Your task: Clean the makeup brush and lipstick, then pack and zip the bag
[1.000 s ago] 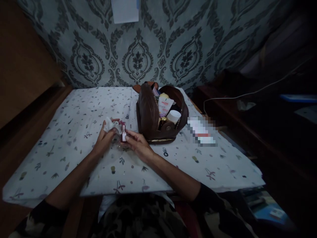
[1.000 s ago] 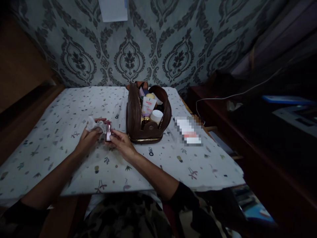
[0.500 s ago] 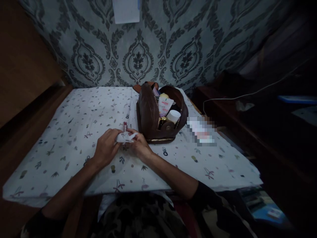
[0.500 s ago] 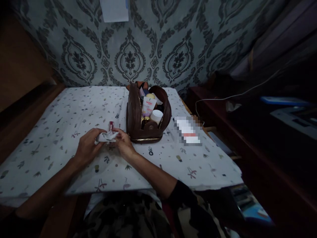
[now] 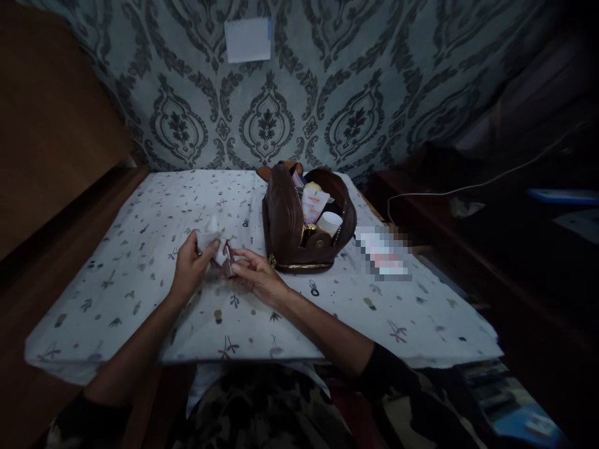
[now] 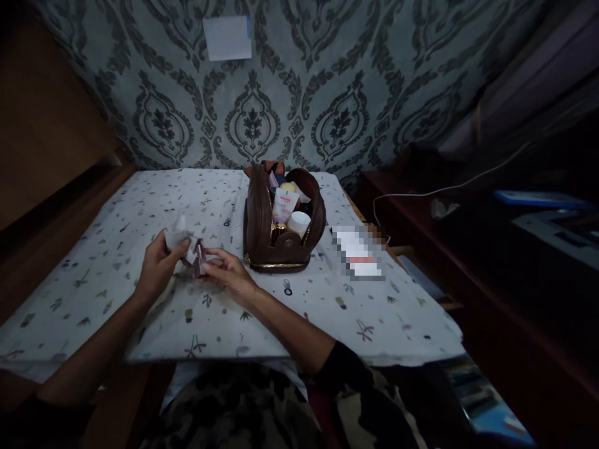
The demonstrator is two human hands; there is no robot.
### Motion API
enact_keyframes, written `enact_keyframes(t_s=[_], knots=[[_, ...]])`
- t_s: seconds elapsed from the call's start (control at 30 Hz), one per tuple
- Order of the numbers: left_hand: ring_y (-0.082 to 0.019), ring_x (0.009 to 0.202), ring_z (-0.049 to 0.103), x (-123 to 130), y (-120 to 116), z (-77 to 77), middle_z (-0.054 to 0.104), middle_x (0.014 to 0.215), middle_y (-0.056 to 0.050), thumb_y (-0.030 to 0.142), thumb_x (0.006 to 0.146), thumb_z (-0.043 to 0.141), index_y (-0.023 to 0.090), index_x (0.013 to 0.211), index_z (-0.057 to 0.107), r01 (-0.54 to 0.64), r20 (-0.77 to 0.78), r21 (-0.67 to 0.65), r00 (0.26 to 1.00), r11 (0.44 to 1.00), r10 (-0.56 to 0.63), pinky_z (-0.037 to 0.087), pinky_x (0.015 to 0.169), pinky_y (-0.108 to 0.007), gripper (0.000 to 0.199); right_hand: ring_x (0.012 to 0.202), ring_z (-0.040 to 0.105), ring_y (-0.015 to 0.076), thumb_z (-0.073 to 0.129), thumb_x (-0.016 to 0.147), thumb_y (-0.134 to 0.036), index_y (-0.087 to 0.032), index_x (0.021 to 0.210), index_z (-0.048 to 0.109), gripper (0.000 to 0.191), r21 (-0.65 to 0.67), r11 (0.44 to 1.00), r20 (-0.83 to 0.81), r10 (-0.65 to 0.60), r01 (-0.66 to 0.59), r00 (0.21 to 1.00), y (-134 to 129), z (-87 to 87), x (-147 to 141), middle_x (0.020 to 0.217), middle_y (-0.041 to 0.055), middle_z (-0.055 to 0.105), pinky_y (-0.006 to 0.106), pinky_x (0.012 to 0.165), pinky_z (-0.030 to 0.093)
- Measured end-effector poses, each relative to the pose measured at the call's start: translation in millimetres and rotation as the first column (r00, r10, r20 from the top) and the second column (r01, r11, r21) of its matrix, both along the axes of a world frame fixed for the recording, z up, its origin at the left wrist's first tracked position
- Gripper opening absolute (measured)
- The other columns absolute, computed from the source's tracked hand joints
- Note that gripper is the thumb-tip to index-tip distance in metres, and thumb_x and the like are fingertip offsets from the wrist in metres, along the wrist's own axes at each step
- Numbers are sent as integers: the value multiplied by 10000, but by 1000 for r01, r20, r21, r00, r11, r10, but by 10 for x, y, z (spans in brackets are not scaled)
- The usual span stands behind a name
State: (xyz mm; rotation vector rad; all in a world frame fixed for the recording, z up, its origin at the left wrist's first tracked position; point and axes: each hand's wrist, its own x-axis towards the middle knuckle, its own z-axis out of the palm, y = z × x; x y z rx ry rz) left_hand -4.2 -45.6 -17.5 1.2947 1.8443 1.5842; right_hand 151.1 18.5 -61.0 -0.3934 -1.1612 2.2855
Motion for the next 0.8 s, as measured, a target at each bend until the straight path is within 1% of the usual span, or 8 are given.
enact_keyframes(t_s=[0.1,0.23,0.3,0.4,0.5,0.63,0.73,0.8], knots=[[-131,596,537,39,-22,-83,581,709,29,537,808,671,167,921,582,55,203,-30,978,998,-48,456,566,-248,397,713,659,104,909,628,-390,-227,1072,646,542,0,998,26,-68,68,997,19,14,-9,819,-35,722,223,691,489],[-127,605,547,67,-128,-183,609,714,17,555,805,693,161,897,611,119,264,-84,960,989,-93,462,575,-241,413,640,594,84,914,587,-347,-236,1016,657,513,22,991,44,-136,135,990,23,35,-32,766,-63,691,198,609,426],[-129,600,548,83,-196,-204,622,717,9,568,800,700,161,897,622,123,305,-94,948,988,-89,460,562,-241,426,661,602,89,911,581,-342,-232,985,652,492,42,987,34,-157,156,987,15,57,-38,779,-60,693,202,631,438],[-126,566,531,161,-306,-185,619,692,9,600,788,708,159,920,642,129,426,-112,902,985,-70,451,536,-242,465,725,633,107,906,576,-324,-233,957,625,482,91,971,23,-223,220,975,-1,96,-32,813,-55,700,226,715,479],[-133,603,550,304,-396,-138,650,763,-8,604,733,767,170,988,663,112,536,-116,843,987,-33,458,536,-239,514,772,648,130,870,604,-312,-231,915,593,424,195,937,30,-301,289,953,-24,130,-13,850,-39,703,258,763,507],[-133,646,566,460,-428,-115,679,857,-22,589,674,826,187,1052,668,115,565,-115,825,987,-31,460,534,-223,574,800,656,141,801,660,-282,-225,863,572,311,345,905,31,-278,251,960,-72,145,18,854,-30,687,268,774,525],[-119,611,540,465,-410,-110,662,788,-1,618,693,800,190,1088,668,119,550,-165,835,979,-8,436,515,-203,597,784,651,143,800,674,-300,-214,856,591,290,397,889,21,-259,229,966,-91,141,31,831,-29,682,277,777,529],[-113,573,509,425,-399,-89,634,710,13,651,704,771,176,1044,683,100,507,-202,862,974,17,415,497,-198,590,794,650,148,824,666,-340,-204,842,617,304,393,888,25,-270,239,963,-86,144,32,824,-21,688,280,788,523]])
